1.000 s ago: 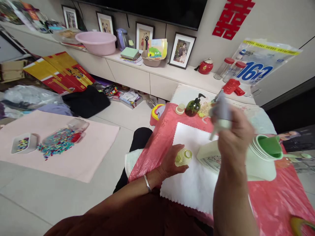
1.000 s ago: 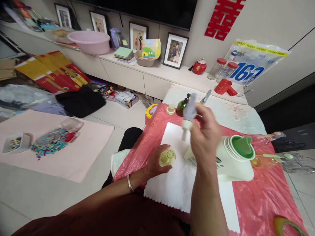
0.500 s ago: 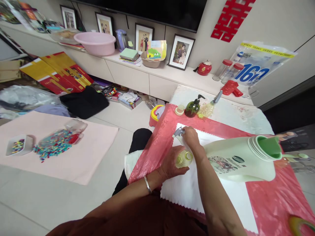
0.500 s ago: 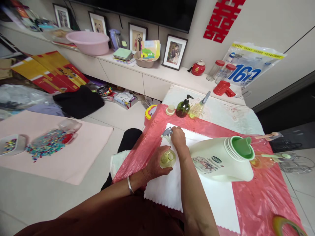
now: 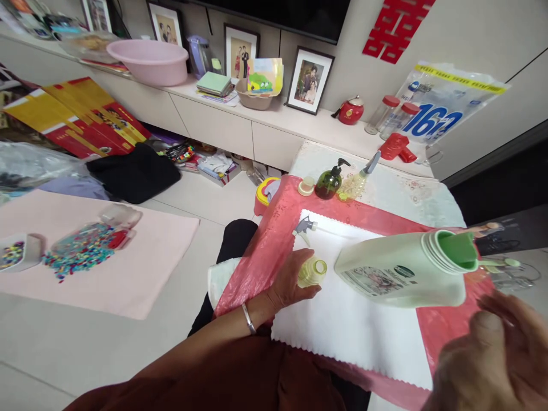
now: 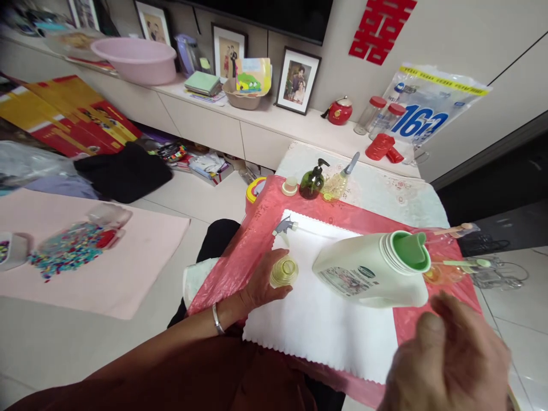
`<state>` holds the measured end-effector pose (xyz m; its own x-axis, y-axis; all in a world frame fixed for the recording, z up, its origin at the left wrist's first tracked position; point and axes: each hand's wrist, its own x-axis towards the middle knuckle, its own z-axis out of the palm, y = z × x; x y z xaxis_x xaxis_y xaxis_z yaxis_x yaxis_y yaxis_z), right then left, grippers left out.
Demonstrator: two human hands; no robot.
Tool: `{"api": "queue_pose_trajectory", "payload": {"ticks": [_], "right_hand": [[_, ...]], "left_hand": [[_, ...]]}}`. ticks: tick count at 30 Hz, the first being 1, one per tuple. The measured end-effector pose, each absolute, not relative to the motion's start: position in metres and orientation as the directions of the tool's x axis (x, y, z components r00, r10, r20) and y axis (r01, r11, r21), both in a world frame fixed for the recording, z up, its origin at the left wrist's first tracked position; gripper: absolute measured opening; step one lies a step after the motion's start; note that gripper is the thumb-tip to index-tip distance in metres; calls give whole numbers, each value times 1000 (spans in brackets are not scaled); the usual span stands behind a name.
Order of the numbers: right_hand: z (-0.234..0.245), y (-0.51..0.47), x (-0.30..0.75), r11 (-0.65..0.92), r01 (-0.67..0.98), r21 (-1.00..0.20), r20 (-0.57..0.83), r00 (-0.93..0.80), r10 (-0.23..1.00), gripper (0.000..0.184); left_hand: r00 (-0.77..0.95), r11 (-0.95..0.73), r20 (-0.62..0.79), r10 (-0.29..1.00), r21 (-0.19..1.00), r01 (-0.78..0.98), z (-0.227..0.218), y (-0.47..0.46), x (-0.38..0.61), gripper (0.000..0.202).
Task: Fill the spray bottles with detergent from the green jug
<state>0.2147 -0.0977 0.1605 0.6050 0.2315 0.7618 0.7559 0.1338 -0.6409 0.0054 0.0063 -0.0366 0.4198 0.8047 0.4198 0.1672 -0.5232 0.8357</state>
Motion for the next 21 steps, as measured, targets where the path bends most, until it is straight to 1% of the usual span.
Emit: {"api": "queue_pose_trajectory", "payload": {"ticks": [1,2,3,5,6,7,9,11,13,17,21], "right_hand": [[153,-102,229,160,682,-714,700,691,181,41],[144,-106,242,181,605,-776,631,755,181,46],[136,-111,254,179,537,-824,566,796,216,51],[119,-121,273,94,388,-917,391,821,417,68],[112,-125,279,31,330,-944,302,819,488,74],[105,-128,285,-29,280,-960,221,812,541,77],[93,-129,292,-102,222,-970,128,817,562,76],[81,-123,299,-126,211,-969,116,846,520,73],[69,-113,305,-131,230,-964,145,874,464,68],[52,-93,314,-94,303,-948,246,888,389,54],[52,-81,310,-30,375,-926,345,878,332,46]], "left_hand": [[427,-503,395,813,847,175,-36,7,5,88],[435,-484,373,819,857,176,-35,7,5,88],[440,-469,360,823,866,170,-33,7,5,88],[444,-459,355,823,875,151,-30,8,4,86],[444,-462,360,820,875,144,-29,8,4,86],[444,-468,367,817,873,139,-29,8,4,86],[443,-480,380,812,866,137,-30,8,5,87],[439,-496,395,807,857,140,-32,7,5,88],[436,-511,408,802,847,146,-33,7,4,88],[446,-498,387,807,852,162,-28,6,3,89],[455,-464,356,816,873,149,-22,5,1,90]]}}
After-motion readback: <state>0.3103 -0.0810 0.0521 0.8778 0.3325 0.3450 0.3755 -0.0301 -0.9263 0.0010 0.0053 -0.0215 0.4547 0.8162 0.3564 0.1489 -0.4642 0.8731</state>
